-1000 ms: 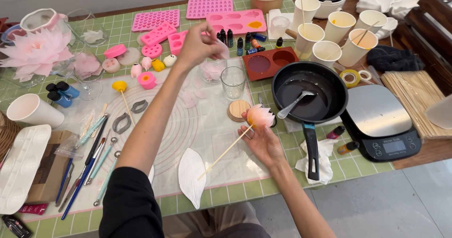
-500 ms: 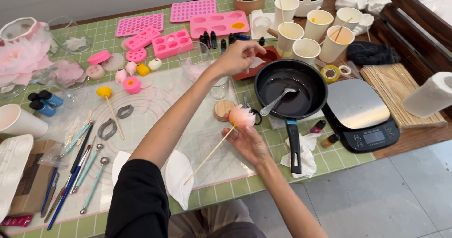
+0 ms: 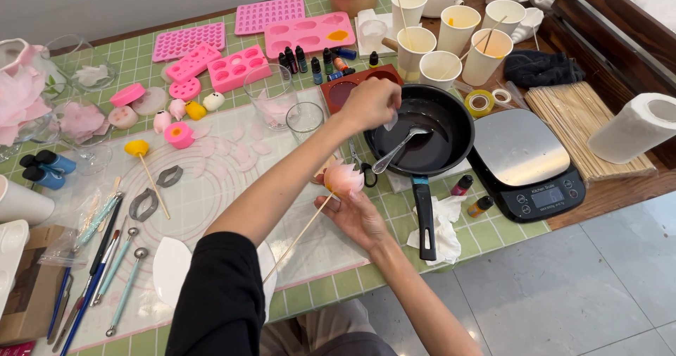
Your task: Assemble a decorative flower-shaped candle by carefully attaching individual wax petals to a central base.
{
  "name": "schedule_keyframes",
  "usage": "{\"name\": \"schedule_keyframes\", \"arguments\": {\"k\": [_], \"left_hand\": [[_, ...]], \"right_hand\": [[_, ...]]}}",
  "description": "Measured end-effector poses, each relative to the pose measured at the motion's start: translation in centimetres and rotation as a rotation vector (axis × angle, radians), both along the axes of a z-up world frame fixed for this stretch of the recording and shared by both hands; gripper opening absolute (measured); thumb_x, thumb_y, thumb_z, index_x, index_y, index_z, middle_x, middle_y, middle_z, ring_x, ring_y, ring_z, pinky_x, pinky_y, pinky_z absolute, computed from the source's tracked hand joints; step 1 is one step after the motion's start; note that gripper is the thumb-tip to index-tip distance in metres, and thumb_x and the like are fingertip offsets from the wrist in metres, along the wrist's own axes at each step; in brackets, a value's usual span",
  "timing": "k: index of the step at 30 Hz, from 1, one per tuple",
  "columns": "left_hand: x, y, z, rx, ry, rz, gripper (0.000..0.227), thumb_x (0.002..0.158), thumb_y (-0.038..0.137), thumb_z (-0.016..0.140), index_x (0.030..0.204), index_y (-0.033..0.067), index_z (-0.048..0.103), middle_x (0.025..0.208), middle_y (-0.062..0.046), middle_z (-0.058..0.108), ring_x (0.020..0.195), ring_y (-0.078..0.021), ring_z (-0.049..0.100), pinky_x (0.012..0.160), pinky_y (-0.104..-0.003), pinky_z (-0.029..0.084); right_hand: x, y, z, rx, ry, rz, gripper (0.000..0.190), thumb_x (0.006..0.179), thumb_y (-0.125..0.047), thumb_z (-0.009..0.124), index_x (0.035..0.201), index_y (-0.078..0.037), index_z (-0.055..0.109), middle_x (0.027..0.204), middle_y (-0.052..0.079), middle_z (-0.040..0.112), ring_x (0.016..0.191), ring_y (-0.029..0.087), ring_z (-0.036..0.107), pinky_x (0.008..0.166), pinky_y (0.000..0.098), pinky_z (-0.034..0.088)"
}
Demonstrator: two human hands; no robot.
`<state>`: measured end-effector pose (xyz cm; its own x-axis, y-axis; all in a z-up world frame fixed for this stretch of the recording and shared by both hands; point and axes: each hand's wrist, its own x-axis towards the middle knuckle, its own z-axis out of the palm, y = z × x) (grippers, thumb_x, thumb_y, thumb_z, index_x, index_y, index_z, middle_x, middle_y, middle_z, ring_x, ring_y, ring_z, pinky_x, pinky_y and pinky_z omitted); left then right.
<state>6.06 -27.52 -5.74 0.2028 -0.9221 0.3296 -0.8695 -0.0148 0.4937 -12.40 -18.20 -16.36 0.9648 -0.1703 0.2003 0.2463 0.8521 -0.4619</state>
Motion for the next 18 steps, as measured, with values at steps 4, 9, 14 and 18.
{"name": "schedule_keyframes", "arguments": {"k": [4,9,14,18], "left_hand": [[-1.3,-0.6,-0.8,0.036,-0.307,0.061,0.012,0.06,0.005,0.073,0.071,0.01,0.073,0.072,-0.014,0.072,0.073,-0.0323,0.068,0.069,-0.042,0.049],[-1.6,-1.7,-2.3,0.195,-0.636,0.03,0.01,0.06,0.008,0.077,0.068,0.0096,0.072,0.071,-0.013,0.071,0.072,-0.0289,0.069,0.076,-0.04,0.045],[-1.4,-2.6,-3.3,0.294,-0.632,0.015,0.014,0.058,0.011,0.079,0.071,0.0093,0.073,0.073,-0.013,0.072,0.073,-0.0282,0.07,0.077,-0.04,0.045],[-1.4,-2.8,-3.5,0.352,-0.586,0.018,0.015,0.06,0.012,0.079,0.073,0.0083,0.074,0.075,-0.014,0.073,0.073,-0.029,0.07,0.078,-0.038,0.046]], "right_hand": [[0.2,-0.3,-1.8,0.049,0.018,-0.004,0.067,0.094,-0.031,0.077,0.145,-0.001,0.047,0.143,0.015,0.057,0.121,0.031,0.063,0.118,0.0491,0.042],[0.3,-0.1,-1.8,0.054,0.031,0.008,0.063,0.093,-0.029,0.076,0.145,-0.003,0.05,0.141,0.012,0.059,0.123,0.032,0.062,0.118,0.0499,0.041],[0.2,0.0,-1.5,0.071,0.038,0.024,0.063,0.092,-0.029,0.077,0.143,-0.003,0.05,0.138,0.011,0.06,0.122,0.033,0.062,0.117,0.0504,0.042],[0.5,-0.2,-3.2,0.096,0.065,0.01,0.059,0.093,-0.028,0.078,0.138,-0.002,0.05,0.138,0.012,0.06,0.124,0.035,0.062,0.118,0.0525,0.043]]}}
